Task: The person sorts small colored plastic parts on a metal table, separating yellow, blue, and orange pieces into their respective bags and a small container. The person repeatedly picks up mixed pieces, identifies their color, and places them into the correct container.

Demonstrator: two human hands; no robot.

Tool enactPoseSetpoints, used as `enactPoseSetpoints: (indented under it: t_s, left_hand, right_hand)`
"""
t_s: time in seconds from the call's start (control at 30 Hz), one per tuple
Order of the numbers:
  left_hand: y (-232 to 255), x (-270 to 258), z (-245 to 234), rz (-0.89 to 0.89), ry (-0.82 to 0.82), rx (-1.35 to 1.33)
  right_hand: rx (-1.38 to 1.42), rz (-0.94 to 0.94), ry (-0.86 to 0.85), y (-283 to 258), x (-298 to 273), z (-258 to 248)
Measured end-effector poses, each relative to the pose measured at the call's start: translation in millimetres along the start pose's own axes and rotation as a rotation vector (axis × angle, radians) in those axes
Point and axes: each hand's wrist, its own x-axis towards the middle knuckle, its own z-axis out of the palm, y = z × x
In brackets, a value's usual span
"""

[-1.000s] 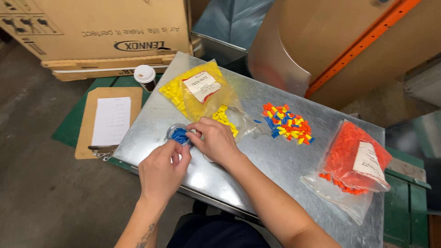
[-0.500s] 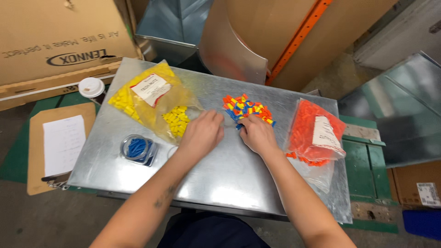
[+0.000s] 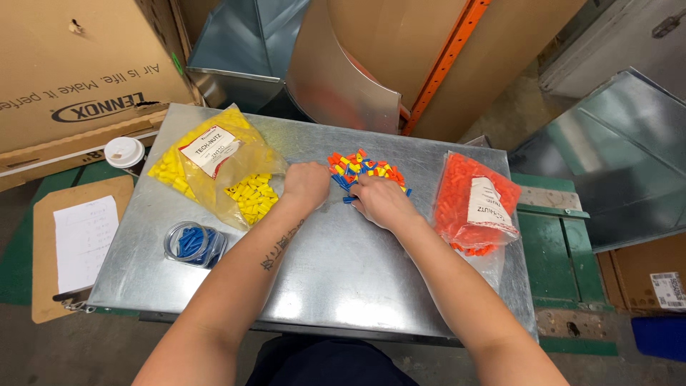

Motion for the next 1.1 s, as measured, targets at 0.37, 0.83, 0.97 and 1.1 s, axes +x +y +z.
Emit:
enactPoseSetpoints:
  t_s: [0.37,0.83,0.97,1.1]
  left_hand:
    - [6,-58,-87,-0.021,-0.020,-0.331]
    - [-90,-261,-122,-0.413,0.593,-0.345]
    - [-117,-281,-118,-0.575,0.328,-0.325]
    - [-123,-290,-102,-0.594,0.329,-0.304]
  right_hand:
    - [-0.130,-0.084,0.058,-2,10,21]
    - [0.724,0.162,0.440,-11,2,-8]
    - [0.863,-0.109,0.428,-69,19,-43]
    - [0.735,-0.256,0.308,-161,41,-56]
